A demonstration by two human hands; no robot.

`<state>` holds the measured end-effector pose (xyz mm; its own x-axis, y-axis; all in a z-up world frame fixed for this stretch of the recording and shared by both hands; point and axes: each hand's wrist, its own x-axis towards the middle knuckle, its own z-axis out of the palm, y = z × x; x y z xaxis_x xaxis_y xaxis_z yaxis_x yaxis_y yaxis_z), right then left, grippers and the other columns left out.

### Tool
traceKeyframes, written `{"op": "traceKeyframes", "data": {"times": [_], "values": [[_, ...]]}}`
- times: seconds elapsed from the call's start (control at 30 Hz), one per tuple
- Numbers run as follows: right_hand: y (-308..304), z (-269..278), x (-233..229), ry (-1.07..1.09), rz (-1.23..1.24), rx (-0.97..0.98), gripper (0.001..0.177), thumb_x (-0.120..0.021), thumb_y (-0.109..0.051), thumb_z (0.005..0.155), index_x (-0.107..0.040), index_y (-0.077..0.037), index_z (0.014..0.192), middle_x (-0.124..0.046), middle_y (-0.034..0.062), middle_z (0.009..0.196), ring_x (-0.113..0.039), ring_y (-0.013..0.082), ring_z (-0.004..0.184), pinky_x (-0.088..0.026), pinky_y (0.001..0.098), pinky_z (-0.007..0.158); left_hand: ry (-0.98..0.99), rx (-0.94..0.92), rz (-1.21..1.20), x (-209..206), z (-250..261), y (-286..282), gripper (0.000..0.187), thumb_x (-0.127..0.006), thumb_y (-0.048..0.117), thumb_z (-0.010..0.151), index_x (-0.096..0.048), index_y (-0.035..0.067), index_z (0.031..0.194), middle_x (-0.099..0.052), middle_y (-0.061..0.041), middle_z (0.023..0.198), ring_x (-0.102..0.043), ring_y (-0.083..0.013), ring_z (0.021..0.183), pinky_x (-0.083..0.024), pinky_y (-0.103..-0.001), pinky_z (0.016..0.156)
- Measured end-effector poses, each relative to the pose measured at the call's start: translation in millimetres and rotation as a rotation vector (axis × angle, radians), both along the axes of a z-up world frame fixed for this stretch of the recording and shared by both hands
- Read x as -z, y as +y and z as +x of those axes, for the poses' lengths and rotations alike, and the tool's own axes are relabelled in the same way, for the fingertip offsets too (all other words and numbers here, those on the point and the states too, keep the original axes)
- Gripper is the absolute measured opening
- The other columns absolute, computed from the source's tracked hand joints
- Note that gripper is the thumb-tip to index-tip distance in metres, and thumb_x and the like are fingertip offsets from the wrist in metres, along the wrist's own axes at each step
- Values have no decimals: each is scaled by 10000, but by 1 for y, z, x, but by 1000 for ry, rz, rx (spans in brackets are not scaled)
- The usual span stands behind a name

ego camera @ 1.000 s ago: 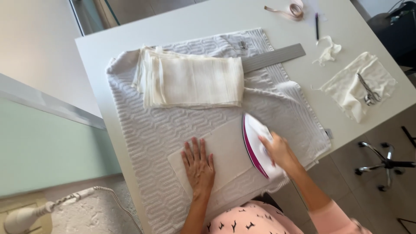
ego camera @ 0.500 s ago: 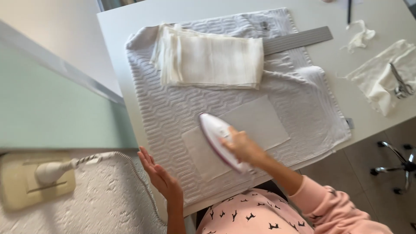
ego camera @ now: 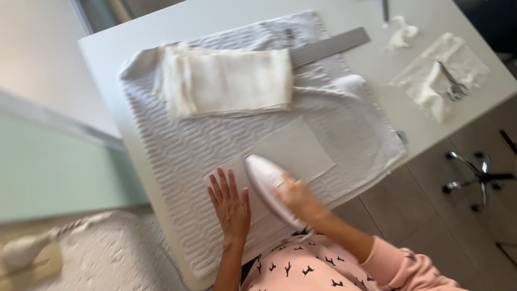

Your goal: Ironing and folding small pieces of white fabric on a table in a workshop.

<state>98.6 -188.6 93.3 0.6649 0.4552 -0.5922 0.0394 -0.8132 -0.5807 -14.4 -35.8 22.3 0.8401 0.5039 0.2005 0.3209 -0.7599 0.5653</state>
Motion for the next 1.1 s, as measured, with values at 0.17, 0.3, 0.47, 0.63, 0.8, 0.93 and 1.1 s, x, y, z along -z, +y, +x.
{"op": "traceKeyframes", "data": {"times": [0.17, 0.3, 0.47, 0.63, 0.8, 0.93, 1.1], "values": [[-100, 77, -2, -126, -114, 275, 500, -552, -349, 995, -449, 16, 1321, -646, 143, 627, -566, 191, 324, -517, 277, 242, 173, -12, 315, 32, 7, -14, 718, -416, 470, 1006, -246, 144, 1623, -164, -75, 1716, -111, -317, 1585, -76, -505, 1287], [-169, 135, -5, -150, -182, 300, 546, -519, -467, 972, -505, -7, 1266, -699, 170, 677, -632, 236, 368, -564, 331, 307, 242, 23, 303, 29, 11, -12, 742, -346, 490, 1006, -118, 176, 1637, -16, -31, 1732, 9, -267, 1587, 4, -475, 1291], [-228, 218, 2, -224, -337, 73, 633, -584, -429, 945, -419, -35, 1410, -685, 233, 844, -698, 212, 479, -632, 270, 361, 107, 160, 284, 7, 60, -17, 606, -594, 268, 955, -431, -10, 1468, -444, -201, 1545, -336, -394, 1492, -210, -515, 1283], [-227, 216, 9, -884, -399, -40, 485, -501, -601, 979, -548, -187, 1229, -676, 122, 1087, -696, 356, 932, -548, 510, 825, 146, 327, 266, 22, 173, -26, 476, -655, 269, 945, -565, 97, 1380, -559, -80, 1323, -529, -275, 1270, -420, -406, 1043], [-170, 137, 44, -1081, 22, -1, 232, -642, -273, 956, -645, -181, 1169, -647, 1, 1044, -648, 219, 943, -502, 360, 889, 159, 445, 150, 13, 249, -37, 558, -732, 380, 886, -561, 157, 1367, -550, -14, 1229, -534, -228, 1083, -448, -384, 843], [-130, 117, 56, -628, 294, 298, 351, -722, -142, 900, -626, -104, 1236, -665, 70, 1053, -679, 265, 988, -547, 393, 887, 247, 561, 5, 14, 271, -35, 362, -733, 256, 885, -586, 160, 1201, -594, -55, 1108, -592, -314, 1078, -459, -476, 890], [-92, 132, 84, -571, 370, 339, 477, -773, -108, 840, -624, -118, 1294, -673, 64, 1107, -664, 277, 1045, -530, 409, 931, 328, 662, 71, 26, 285, -23, 159, -712, 257, 894, -594, 192, 979, -579, -12, 1035, -607, -311, 1067, -468, -504, 902]]}}
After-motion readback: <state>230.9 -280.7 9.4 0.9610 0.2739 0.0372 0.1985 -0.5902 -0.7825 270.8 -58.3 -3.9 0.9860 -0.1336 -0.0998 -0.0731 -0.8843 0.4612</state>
